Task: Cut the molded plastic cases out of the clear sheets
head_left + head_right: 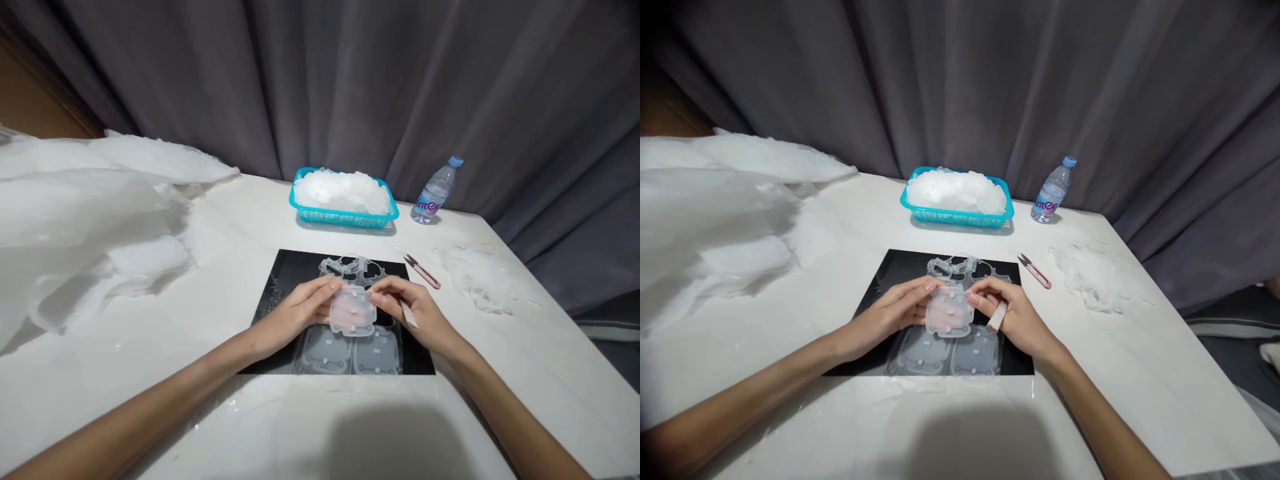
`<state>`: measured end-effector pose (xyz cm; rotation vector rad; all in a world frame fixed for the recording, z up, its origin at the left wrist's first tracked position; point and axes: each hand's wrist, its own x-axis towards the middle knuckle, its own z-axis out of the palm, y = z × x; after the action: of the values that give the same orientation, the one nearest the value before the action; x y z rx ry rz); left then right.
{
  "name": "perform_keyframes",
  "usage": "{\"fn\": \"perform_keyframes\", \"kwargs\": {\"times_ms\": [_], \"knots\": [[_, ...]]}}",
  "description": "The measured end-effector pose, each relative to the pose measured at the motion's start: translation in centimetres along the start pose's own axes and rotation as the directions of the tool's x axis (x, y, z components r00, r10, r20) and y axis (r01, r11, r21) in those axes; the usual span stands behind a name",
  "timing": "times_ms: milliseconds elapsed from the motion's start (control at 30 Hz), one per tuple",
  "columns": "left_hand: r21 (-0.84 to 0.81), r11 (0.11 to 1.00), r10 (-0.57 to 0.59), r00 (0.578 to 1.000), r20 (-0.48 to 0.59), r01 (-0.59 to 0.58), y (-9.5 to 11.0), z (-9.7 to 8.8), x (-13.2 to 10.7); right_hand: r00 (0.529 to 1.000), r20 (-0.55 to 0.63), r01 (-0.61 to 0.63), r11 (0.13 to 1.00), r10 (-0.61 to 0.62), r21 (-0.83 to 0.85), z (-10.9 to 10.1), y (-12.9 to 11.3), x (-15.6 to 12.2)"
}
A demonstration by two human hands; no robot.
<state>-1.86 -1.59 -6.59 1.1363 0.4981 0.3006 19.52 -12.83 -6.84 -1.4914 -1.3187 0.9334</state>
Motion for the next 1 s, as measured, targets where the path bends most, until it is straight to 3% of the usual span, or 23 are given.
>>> {"fn": "perform_keyframes", "kwargs": {"times_ms": [167,433,767,833,900,1000], "knots": [[0.03,1.0,-0.009,1.0,0.001,0.009,0.3,-0.7,0.1,1.0,-0.002,0.0,1.0,0.0,0.027,0.2,0.1,0.4],[-0.115,0.993,-0.03,0.997,0.074,0.039,0.2,-0.9,0.4,1.0,0.006,0.022,0.999,-0.022,0.033,0.3,0.1,0.4],[-0.074,0.996,-0.036,0.994,0.099,0.043,0.7,-1.0,0.3,0.998,-0.03,0.055,0.998,-0.055,0.013,0.7,0.7,0.5],[0.0,1.0,-0.012,0.994,0.111,0.012,0.9,-1.4,0.2,0.997,-0.021,0.068,0.998,-0.068,-0.018,0.4,0.5,0.5],[0.198,0.977,0.058,0.99,0.125,-0.082,1.3,-2.2,0.1,0.995,-0.019,0.097,0.993,-0.098,-0.066,-0.2,0.1,1.1],[0.599,0.759,0.181,0.967,0.181,-0.255,1.7,-4.0,-0.1,0.972,-0.097,0.197,0.964,-0.216,-0.177,-1.5,-1.0,4.1]]}}
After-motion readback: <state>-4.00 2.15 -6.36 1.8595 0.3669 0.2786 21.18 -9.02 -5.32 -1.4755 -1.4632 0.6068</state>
